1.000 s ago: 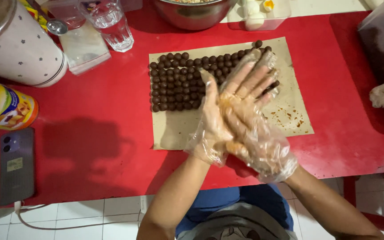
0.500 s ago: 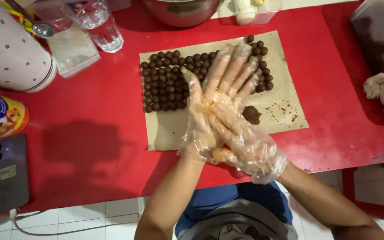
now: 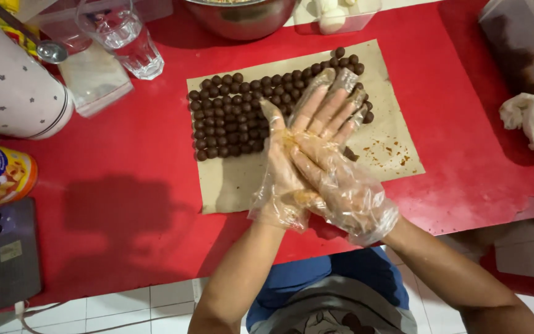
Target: Rolling small portions of food mixture into uniform balls by hand
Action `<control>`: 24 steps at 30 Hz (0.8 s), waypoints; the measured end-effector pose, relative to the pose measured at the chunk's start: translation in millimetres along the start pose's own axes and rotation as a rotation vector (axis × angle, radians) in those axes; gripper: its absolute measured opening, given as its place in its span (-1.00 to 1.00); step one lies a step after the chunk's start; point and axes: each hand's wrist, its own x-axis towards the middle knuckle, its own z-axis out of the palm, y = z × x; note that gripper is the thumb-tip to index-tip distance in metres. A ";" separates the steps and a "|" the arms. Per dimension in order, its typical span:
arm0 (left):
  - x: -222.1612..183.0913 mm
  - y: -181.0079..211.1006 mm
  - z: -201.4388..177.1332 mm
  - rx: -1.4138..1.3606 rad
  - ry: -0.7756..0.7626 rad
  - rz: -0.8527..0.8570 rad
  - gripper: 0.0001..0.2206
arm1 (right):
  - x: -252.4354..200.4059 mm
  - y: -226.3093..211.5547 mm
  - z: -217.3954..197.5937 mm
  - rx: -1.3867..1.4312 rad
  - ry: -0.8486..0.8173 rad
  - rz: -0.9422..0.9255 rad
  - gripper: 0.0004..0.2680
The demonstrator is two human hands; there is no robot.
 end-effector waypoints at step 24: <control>20.4 -17.6 -32.8 -0.089 -0.257 0.019 -0.28 | -24.7 93.6 20.9 0.621 0.311 -0.383 -0.20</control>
